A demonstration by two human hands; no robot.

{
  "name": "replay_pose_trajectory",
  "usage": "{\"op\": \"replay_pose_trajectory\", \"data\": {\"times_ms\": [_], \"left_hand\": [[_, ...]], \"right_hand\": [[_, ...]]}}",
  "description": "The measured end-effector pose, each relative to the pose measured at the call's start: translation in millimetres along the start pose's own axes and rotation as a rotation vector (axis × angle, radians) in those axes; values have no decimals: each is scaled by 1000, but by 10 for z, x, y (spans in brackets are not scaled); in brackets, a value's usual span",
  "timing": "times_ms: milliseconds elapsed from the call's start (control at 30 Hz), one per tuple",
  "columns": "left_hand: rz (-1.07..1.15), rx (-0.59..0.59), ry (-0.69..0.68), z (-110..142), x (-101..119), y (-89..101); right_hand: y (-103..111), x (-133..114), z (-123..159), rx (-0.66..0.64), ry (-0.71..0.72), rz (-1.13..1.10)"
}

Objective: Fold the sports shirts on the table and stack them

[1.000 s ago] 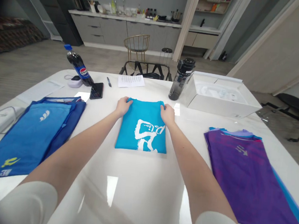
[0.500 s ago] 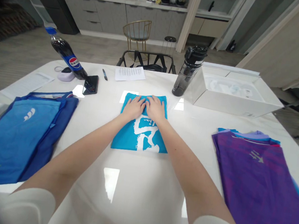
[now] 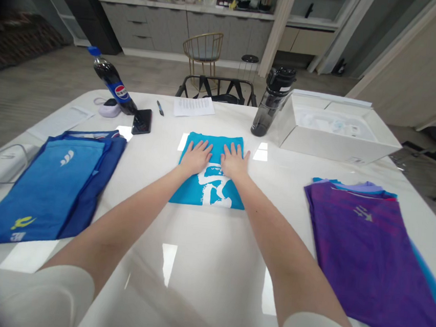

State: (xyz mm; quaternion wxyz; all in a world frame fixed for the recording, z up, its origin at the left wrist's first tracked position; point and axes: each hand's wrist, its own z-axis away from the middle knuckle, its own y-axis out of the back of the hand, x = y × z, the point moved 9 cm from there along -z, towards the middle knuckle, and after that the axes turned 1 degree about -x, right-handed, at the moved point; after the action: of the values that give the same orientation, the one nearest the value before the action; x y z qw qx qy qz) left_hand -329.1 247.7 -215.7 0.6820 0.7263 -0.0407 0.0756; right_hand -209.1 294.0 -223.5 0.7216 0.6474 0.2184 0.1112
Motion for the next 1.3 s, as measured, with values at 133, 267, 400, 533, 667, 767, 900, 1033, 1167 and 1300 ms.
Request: {"op": "replay_pose_trajectory", "data": {"times_ms": [133,267,400,533,667,767,900,1033,1167,1300], "left_hand": [[33,8,4,257,129,-49],[42,30,10,432,126,-55],[28,16,-38,621,136,-13],[7,61,-101,880,227,76],[12,98,9,1070,284,93],[39,122,169,1189,296,68],[78,94,243,1360,341,16],[57,40,103,1532,399,11],[39,3,26,1739,311,14],[41,-33,2,2050,166,23]], "right_hand": [[-49,-296,339,62,78,-19],[-55,-282,547,123,33,-26],[-39,-190,660,122,32,-26],[-12,-207,852,131,92,-7],[-21,-251,1070,108,125,0],[-69,-193,1205,67,18,-11],[-118,-157,1412,46,-83,-25],[-113,-134,1622,52,-74,1],[-138,16,1842,21,-71,25],[-136,146,2152,61,13,30]]}}
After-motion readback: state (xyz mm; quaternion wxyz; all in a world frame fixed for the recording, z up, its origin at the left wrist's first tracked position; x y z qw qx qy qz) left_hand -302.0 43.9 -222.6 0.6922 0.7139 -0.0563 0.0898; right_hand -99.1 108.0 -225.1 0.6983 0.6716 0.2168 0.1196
